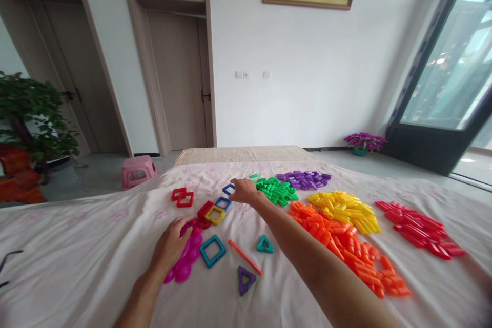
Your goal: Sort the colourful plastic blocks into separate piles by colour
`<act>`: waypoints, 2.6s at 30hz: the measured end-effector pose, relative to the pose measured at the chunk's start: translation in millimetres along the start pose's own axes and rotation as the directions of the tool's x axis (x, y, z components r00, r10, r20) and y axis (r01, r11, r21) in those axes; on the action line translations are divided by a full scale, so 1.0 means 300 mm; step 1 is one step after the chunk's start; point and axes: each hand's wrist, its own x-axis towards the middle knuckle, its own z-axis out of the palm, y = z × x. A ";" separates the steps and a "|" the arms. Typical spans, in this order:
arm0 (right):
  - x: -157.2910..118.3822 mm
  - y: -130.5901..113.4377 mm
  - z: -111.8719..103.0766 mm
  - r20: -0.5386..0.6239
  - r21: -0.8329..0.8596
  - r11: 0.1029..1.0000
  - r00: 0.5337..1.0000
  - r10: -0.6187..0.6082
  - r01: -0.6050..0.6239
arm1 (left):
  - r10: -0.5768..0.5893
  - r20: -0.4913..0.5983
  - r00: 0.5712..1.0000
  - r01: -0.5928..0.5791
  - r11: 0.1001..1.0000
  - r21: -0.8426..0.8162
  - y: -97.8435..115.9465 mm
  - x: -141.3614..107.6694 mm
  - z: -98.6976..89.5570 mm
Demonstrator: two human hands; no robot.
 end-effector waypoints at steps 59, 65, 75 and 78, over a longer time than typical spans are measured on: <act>-0.224 -0.239 0.087 0.018 0.123 0.982 0.989 -0.147 0.144 | 0.070 0.000 0.998 -0.070 0.995 -0.070 0.018 -0.005 -0.011; -0.264 -0.227 0.083 -0.013 0.093 0.990 0.995 -0.102 0.103 | 0.119 0.073 0.990 -0.121 0.993 0.014 0.014 -0.006 -0.007; -0.334 -0.177 0.115 -0.141 0.298 0.948 0.987 -0.077 0.116 | 0.204 0.090 0.975 -0.216 0.964 0.154 0.088 -0.019 -0.008; -0.325 -0.160 0.109 -0.147 0.459 0.884 0.989 -0.019 0.085 | 0.218 0.052 0.975 -0.223 0.965 0.139 0.088 -0.016 -0.010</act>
